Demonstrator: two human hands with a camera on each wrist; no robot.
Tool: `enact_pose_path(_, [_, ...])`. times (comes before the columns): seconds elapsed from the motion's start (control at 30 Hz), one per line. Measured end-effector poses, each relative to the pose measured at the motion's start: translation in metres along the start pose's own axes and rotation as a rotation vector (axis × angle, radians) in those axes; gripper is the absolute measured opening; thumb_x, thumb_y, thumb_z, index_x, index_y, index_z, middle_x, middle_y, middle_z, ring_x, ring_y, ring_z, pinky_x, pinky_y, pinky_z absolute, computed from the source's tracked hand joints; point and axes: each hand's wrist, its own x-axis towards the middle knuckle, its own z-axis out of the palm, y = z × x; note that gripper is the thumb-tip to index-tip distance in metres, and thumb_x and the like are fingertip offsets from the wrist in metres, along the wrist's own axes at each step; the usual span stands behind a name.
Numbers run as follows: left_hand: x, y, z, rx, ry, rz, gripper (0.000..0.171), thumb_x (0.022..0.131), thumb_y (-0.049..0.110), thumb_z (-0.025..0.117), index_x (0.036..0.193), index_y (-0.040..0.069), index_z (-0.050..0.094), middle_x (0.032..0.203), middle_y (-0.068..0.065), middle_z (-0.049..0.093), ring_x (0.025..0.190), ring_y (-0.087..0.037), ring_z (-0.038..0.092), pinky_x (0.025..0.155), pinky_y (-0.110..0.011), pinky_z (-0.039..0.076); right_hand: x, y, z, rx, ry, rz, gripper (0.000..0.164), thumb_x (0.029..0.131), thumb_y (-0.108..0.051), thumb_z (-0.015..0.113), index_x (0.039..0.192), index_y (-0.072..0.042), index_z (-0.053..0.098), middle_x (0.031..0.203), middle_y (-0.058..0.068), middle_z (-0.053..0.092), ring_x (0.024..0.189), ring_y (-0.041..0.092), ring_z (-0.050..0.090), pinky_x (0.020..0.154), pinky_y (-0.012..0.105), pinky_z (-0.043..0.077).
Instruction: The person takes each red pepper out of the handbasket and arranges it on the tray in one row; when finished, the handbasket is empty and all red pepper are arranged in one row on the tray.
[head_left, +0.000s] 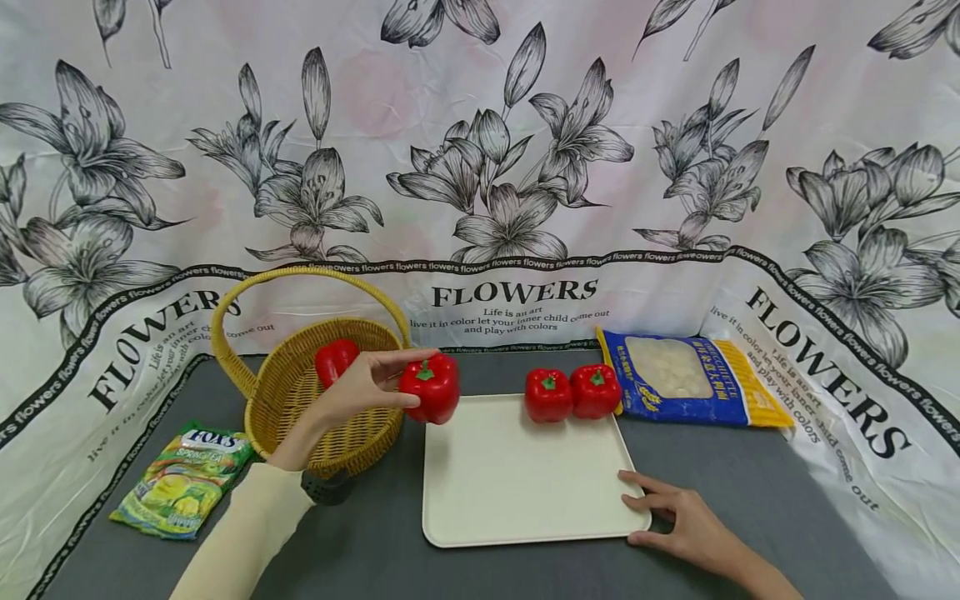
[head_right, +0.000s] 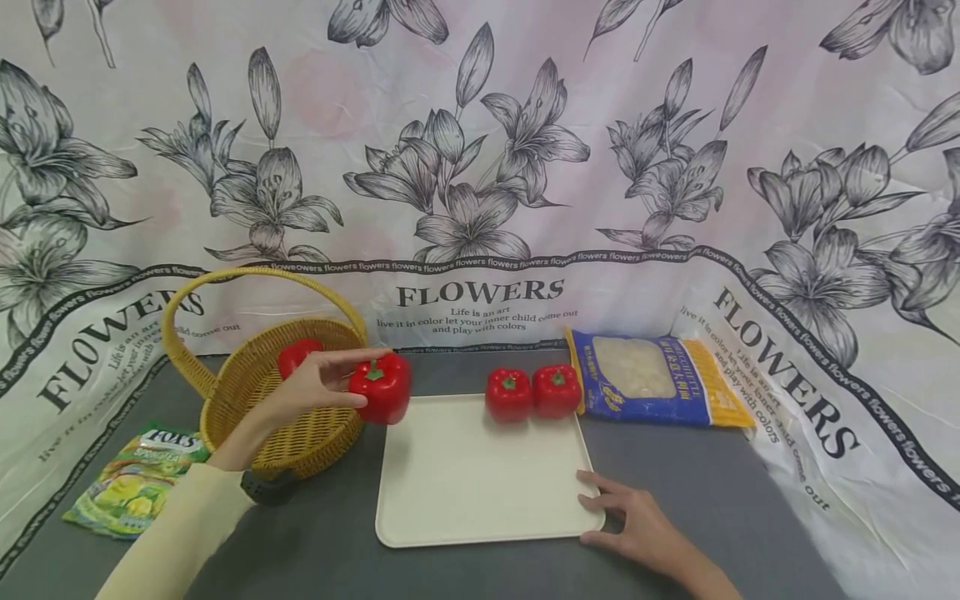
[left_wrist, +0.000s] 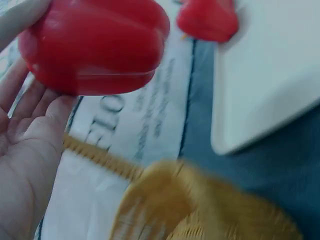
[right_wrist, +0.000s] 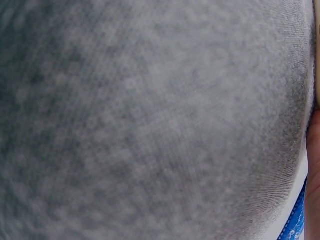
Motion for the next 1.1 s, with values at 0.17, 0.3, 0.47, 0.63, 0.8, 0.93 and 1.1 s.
enact_pose_path(0.17, [0.027,-0.014,0.027,-0.092,-0.081,0.026,0.058,0.081,0.003,0.073,0.136,0.002,0.052,0.134,-0.016,0.055,0.119,-0.031,0.052,0.091,-0.042,0.052,0.0,0.0,0.0,0.001,-0.008,0.007,0.049,0.079,-0.045,0.074,0.115,-0.012,0.072,0.134,0.012,0.057,0.119,0.02,0.055,0.083,0.017,0.051])
enact_pose_path(0.3, [0.043,-0.029,0.046,-0.054,-0.093,0.02,0.057,0.082,0.004,0.073,0.136,0.004,0.054,0.135,-0.013,0.054,0.122,-0.029,0.051,0.095,-0.04,0.049,0.001,0.001,0.0,0.007,-0.012,0.003,0.05,0.079,-0.045,0.074,0.116,-0.012,0.071,0.134,0.012,0.056,0.12,0.019,0.054,0.083,0.017,0.051])
enact_pose_path(0.47, [0.058,-0.049,0.064,0.012,-0.07,-0.005,0.055,0.083,0.002,0.071,0.135,0.002,0.053,0.135,-0.014,0.054,0.124,-0.028,0.051,0.101,-0.039,0.045,0.001,0.002,0.001,0.003,-0.01,0.016,0.05,0.079,-0.046,0.074,0.116,-0.012,0.071,0.135,0.011,0.056,0.119,0.02,0.054,0.083,0.018,0.052])
enact_pose_path(0.63, [0.068,-0.064,0.07,0.029,-0.021,-0.035,0.056,0.083,-0.001,0.071,0.136,0.001,0.052,0.136,-0.016,0.052,0.124,-0.03,0.051,0.101,-0.038,0.045,0.001,0.003,0.002,0.0,-0.004,0.009,0.05,0.079,-0.046,0.074,0.115,-0.012,0.071,0.134,0.012,0.056,0.119,0.021,0.054,0.083,0.018,0.052])
enact_pose_path(0.8, [0.074,-0.073,0.072,-0.01,0.007,-0.061,0.056,0.083,-0.002,0.07,0.136,0.0,0.052,0.138,-0.017,0.051,0.125,-0.03,0.05,0.103,-0.036,0.042,0.0,0.002,0.001,0.0,0.001,0.003,0.051,0.078,-0.046,0.075,0.115,-0.011,0.072,0.134,0.012,0.056,0.12,0.019,0.054,0.084,0.017,0.051])
enact_pose_path(0.93, [0.077,-0.079,0.073,-0.032,0.019,-0.075,0.055,0.083,-0.001,0.07,0.135,0.001,0.052,0.137,-0.016,0.052,0.125,-0.029,0.05,0.105,-0.035,0.041,0.0,0.003,0.001,-0.012,0.004,0.001,0.05,0.078,-0.047,0.075,0.115,-0.012,0.072,0.134,0.011,0.057,0.12,0.019,0.054,0.085,0.018,0.051])
enact_pose_path(1.1, [0.082,-0.083,0.077,-0.066,0.024,-0.073,0.057,0.082,-0.001,0.071,0.135,0.004,0.053,0.137,-0.012,0.053,0.126,-0.025,0.05,0.106,-0.033,0.039,0.0,0.003,0.001,-0.006,0.001,0.004,0.05,0.078,-0.047,0.074,0.115,-0.013,0.072,0.135,0.01,0.056,0.12,0.019,0.054,0.086,0.017,0.05])
